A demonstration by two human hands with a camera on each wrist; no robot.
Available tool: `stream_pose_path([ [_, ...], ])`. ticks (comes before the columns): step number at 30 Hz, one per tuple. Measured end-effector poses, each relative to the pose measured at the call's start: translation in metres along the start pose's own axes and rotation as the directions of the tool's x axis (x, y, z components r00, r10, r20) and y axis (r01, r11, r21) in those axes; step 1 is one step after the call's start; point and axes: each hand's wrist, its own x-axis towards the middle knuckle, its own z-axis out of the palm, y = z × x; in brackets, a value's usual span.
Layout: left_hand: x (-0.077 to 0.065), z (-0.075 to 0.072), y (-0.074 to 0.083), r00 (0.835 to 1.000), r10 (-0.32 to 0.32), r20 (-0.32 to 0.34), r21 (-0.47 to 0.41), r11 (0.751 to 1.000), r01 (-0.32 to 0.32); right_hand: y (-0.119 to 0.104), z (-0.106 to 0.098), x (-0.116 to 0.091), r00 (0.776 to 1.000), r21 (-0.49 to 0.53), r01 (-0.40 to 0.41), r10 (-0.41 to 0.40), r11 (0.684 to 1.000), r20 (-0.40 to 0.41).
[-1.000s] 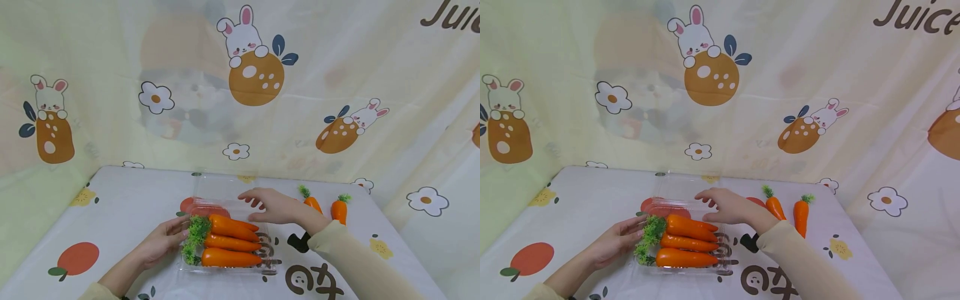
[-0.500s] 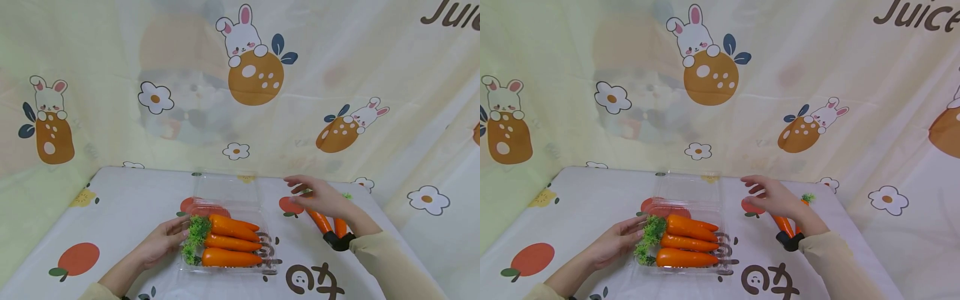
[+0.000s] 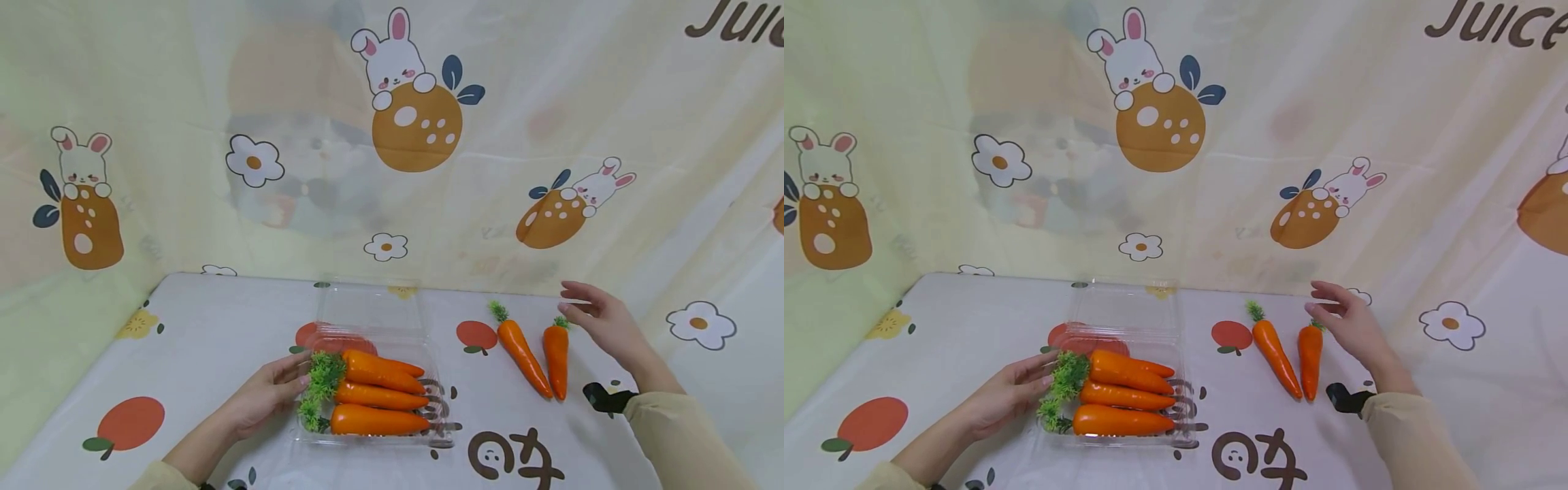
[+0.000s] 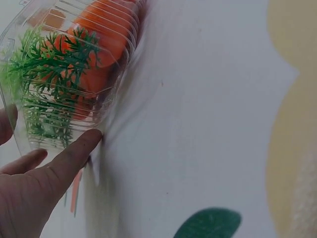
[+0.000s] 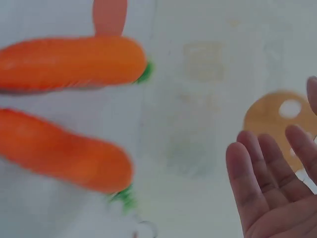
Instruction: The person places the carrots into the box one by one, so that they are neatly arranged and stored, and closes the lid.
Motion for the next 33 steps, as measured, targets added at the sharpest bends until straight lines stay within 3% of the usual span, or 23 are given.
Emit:
stream_pose_path([
  [7,0.0,0.001,0.001,1.0,0.007,0.005,-0.008,1.0,-0.007,0.037,0.001,-0.003,0.989,0.127,-0.147,0.15,0.981,-0.017],
  [13,0.0,0.0,0.0,1.0,0.016,0.003,-0.011,1.0,-0.016,0.058,0.011,-0.005,0.961,0.115,-0.277,0.278,0.954,0.009],
  [23,-0.001,0.0,0.0,1.0,0.002,0.0,-0.016,1.0,-0.002,0.066,0.036,0.001,0.895,0.051,-0.44,0.432,0.897,0.113],
  [33,0.0,-0.001,0.0,1.0,-0.008,-0.009,-0.015,1.0,0.008,0.056,0.053,0.007,0.873,-0.013,-0.478,0.477,0.878,0.106],
])
